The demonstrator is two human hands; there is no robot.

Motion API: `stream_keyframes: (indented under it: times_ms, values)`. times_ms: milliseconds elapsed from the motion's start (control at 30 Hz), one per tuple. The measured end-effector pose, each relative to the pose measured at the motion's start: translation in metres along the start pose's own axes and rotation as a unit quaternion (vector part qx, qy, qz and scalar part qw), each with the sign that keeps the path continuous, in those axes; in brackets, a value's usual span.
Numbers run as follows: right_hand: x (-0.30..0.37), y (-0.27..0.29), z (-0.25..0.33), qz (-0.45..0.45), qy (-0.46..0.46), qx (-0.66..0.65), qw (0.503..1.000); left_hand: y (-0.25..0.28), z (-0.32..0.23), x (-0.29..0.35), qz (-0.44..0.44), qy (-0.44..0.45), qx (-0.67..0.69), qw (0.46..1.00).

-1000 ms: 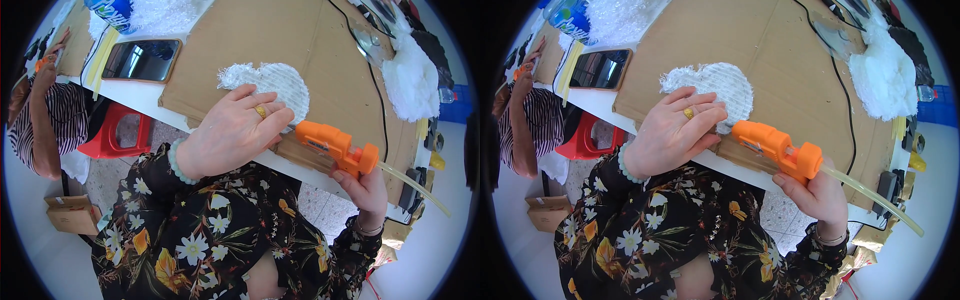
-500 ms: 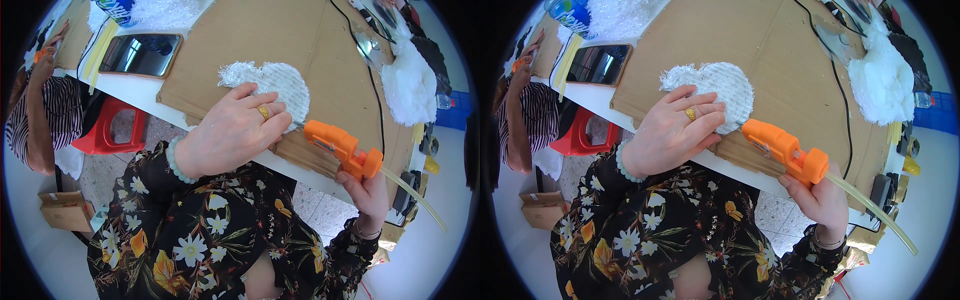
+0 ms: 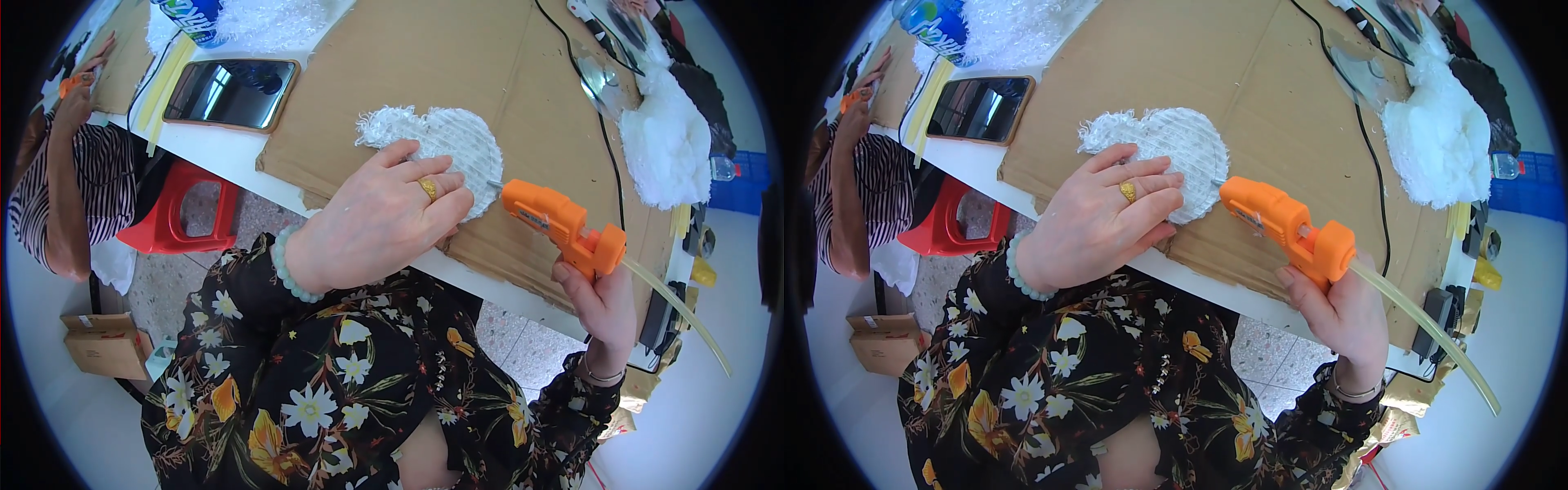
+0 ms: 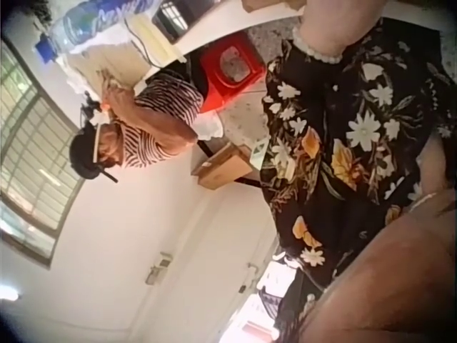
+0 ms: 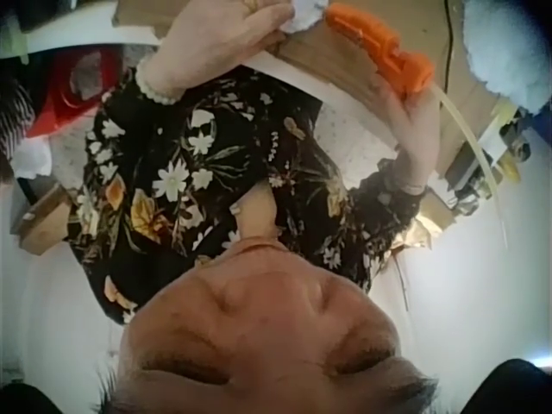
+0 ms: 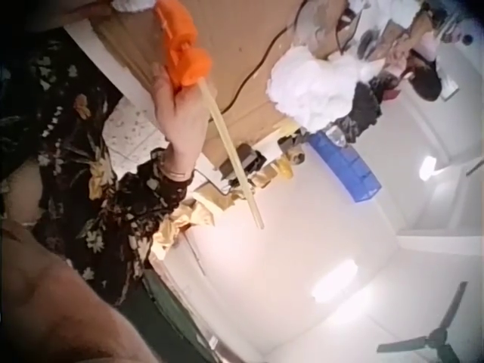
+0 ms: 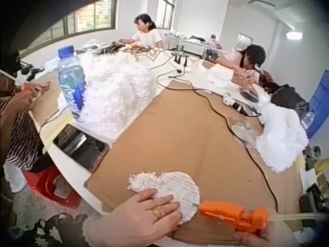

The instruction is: Applying hot glue to a base and attaching white stuffing to create a plush item.

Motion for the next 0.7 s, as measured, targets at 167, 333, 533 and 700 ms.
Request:
stream_keyframes:
  times_ms: [167, 333, 533, 700]
  values:
    - [-0.002, 0.001, 0.003, 0.001, 0.003, 0.032, 0.999, 0.000, 0.000, 0.000, 0.006, -0.003, -0.007, 1.000]
    - [0.002, 0.001, 0.005, 0.024, 0.112, 0.108, 0.988, 0.001, 0.000, 0.000, 0.022, 0.006, 0.001, 1.000]
    - [0.001, -0.002, 0.024, -0.043, 0.153, 0.122, 0.980, 0.001, 0.000, 0.000, 0.023, 0.003, -0.001, 1.000]
    - [0.005, -0.005, 0.016, -0.012, 0.140, 0.095, 0.986, 0.002, -0.001, 0.000, 0.034, 0.007, -0.002, 0.999]
Point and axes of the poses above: each hand's wrist, its own x-axis away from the middle knuckle, its own y-axis out of the back of the hand, z = x × y, the point moved 4 cm from there along -x, towards the middle knuckle, and after that the axes turned 4 degrees about y, right-handed, at the moved point
